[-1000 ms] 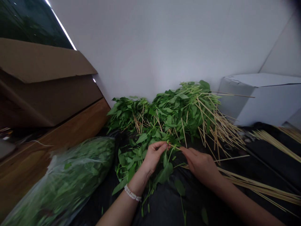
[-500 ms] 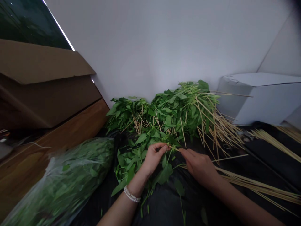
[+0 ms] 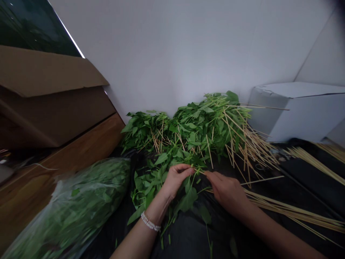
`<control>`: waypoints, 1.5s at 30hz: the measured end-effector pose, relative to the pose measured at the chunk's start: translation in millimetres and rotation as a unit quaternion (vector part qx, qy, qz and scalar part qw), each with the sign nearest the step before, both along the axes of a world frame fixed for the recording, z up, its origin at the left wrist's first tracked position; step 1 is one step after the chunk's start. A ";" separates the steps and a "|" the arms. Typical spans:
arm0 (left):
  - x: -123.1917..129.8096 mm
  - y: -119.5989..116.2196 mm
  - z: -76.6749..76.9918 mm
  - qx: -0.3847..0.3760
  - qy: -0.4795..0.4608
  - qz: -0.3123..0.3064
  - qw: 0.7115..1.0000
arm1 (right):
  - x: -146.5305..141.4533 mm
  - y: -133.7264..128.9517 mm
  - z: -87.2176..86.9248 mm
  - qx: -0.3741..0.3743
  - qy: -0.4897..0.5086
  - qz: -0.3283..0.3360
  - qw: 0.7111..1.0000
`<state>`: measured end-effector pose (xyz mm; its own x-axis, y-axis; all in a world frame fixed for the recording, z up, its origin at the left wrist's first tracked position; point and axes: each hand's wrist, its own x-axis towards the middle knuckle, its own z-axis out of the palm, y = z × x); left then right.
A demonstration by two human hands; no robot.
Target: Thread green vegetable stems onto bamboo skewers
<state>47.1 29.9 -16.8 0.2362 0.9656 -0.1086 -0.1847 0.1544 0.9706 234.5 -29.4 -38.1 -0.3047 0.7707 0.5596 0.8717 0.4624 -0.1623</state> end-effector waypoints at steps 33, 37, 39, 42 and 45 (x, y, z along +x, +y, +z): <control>2.6 -1.8 -1.4 0.036 -0.012 0.015 0.999 | -5.4 -2.6 0.6 -0.044 0.009 -0.011 0.999; 7.3 -5.7 -5.6 0.024 -0.012 0.002 1.000 | -6.9 -2.0 0.1 -0.038 0.014 -0.004 0.999; 7.6 -6.3 -5.6 0.023 -0.006 -0.001 1.000 | -7.3 -1.6 -1.0 -0.035 0.013 -0.006 0.999; 5.7 -5.8 -2.9 0.022 0.006 -0.012 1.000 | -7.0 -1.0 -2.4 -0.042 0.008 -0.008 0.999; 2.0 -3.0 0.4 0.025 -0.014 -0.014 1.000 | -5.9 -0.3 -2.1 -0.049 0.016 -0.005 0.999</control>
